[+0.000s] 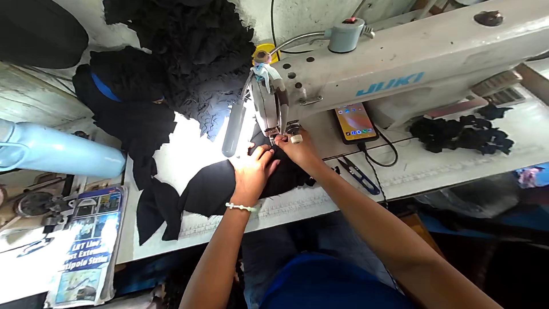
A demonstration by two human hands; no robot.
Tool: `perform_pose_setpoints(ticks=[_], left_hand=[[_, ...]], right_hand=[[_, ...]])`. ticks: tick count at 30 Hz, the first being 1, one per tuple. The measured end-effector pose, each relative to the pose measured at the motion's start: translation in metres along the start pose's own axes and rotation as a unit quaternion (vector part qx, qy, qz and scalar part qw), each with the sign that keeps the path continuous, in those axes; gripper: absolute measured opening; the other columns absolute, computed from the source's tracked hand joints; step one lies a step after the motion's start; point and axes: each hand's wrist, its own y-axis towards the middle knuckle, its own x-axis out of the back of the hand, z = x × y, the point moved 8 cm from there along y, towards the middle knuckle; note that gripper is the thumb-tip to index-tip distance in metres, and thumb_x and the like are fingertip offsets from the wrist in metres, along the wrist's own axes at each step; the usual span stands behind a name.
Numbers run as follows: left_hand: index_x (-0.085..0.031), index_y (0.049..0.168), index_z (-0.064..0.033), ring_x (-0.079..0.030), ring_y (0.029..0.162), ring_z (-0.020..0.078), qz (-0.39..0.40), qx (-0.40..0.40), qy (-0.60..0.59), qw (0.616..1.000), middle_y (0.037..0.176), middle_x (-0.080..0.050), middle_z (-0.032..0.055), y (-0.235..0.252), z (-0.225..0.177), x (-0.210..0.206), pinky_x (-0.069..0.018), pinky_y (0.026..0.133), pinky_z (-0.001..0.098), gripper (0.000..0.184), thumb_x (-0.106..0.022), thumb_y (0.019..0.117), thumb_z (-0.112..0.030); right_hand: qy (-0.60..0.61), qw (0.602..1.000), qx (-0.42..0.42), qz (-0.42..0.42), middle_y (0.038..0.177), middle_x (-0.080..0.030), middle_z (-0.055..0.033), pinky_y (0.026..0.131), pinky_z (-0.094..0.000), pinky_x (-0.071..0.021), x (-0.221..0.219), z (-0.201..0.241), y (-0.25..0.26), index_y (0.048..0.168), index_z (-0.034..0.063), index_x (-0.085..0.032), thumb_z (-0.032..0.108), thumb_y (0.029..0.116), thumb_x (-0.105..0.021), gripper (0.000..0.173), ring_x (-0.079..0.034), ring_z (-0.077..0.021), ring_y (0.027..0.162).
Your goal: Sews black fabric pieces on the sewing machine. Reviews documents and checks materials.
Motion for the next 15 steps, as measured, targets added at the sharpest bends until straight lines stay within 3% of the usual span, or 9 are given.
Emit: perform_pose_setpoints(ticks=[3,6,8,11,13,15], left_hand=[[-0.080,0.100,-0.0091,-0.068,0.114,0.0301,0.005,-0.020,-0.025,0.999,0.118,-0.075,0.0071,0.006,0.007,-0.004,-0.0501,0.098,0.0526,0.021,-0.073,0.0922,-0.028],[-0.080,0.099,-0.0086,-0.069,0.110,0.0294,-0.007,-0.025,-0.029,0.999,0.117,-0.074,0.0091,0.007,0.008,-0.004,-0.0522,0.093,0.0509,0.021,-0.074,0.0916,-0.027],[-0.080,0.096,-0.0087,-0.068,0.109,0.0294,-0.035,-0.031,-0.031,0.998,0.114,-0.074,0.0088,0.005,0.004,-0.001,-0.0483,0.094,0.0543,0.017,-0.077,0.0887,-0.024],[-0.078,0.093,-0.0097,-0.066,0.109,0.0271,-0.055,-0.050,-0.050,0.996,0.107,-0.075,0.0054,0.003,0.000,0.002,-0.0439,0.094,0.0534,0.009,-0.076,0.0880,-0.018],[-0.078,0.092,-0.0102,-0.066,0.109,0.0256,-0.057,-0.055,-0.068,0.995,0.104,-0.076,0.0031,0.002,0.001,0.001,-0.0434,0.094,0.0496,0.006,-0.075,0.0883,-0.015],[-0.079,0.094,-0.0107,-0.066,0.111,0.0252,-0.046,-0.048,-0.074,0.995,0.105,-0.076,0.0020,0.002,0.002,-0.002,-0.0435,0.095,0.0494,0.008,-0.075,0.0881,-0.015]], right_hand=[[0.002,0.999,0.028,-0.018,0.107,-0.067,-0.0283,0.090,-0.0622,-0.0504,0.001,0.002,0.002,0.105,-0.0074,-0.070,0.016,0.0970,-0.071,0.025,-0.064,-0.0453,0.106],[0.002,0.997,0.070,-0.039,0.108,-0.067,-0.0261,0.093,-0.0607,-0.0502,0.001,0.001,0.001,0.104,-0.0061,-0.072,0.010,0.0950,-0.072,0.019,-0.064,-0.0437,0.107],[-0.015,0.991,0.116,-0.061,0.111,-0.068,-0.0240,0.095,-0.0600,-0.0499,0.002,0.003,-0.011,0.104,-0.0030,-0.075,0.008,0.0947,-0.071,0.015,-0.063,-0.0438,0.109],[-0.066,0.976,0.190,-0.088,0.102,-0.070,-0.0192,0.086,-0.0558,-0.0535,0.005,0.007,-0.043,0.099,0.0014,-0.077,0.017,0.0936,-0.072,0.017,-0.066,-0.0403,0.101],[-0.113,0.972,0.195,-0.067,0.103,-0.070,-0.0193,0.083,-0.0546,-0.0546,0.002,0.007,-0.063,0.100,0.0003,-0.076,0.024,0.0920,-0.075,0.025,-0.066,-0.0406,0.101],[-0.146,0.968,0.196,-0.063,0.102,-0.068,-0.0192,0.083,-0.0525,-0.0552,-0.002,0.005,-0.076,0.098,0.0000,-0.075,0.023,0.0913,-0.075,0.024,-0.066,-0.0397,0.099]])
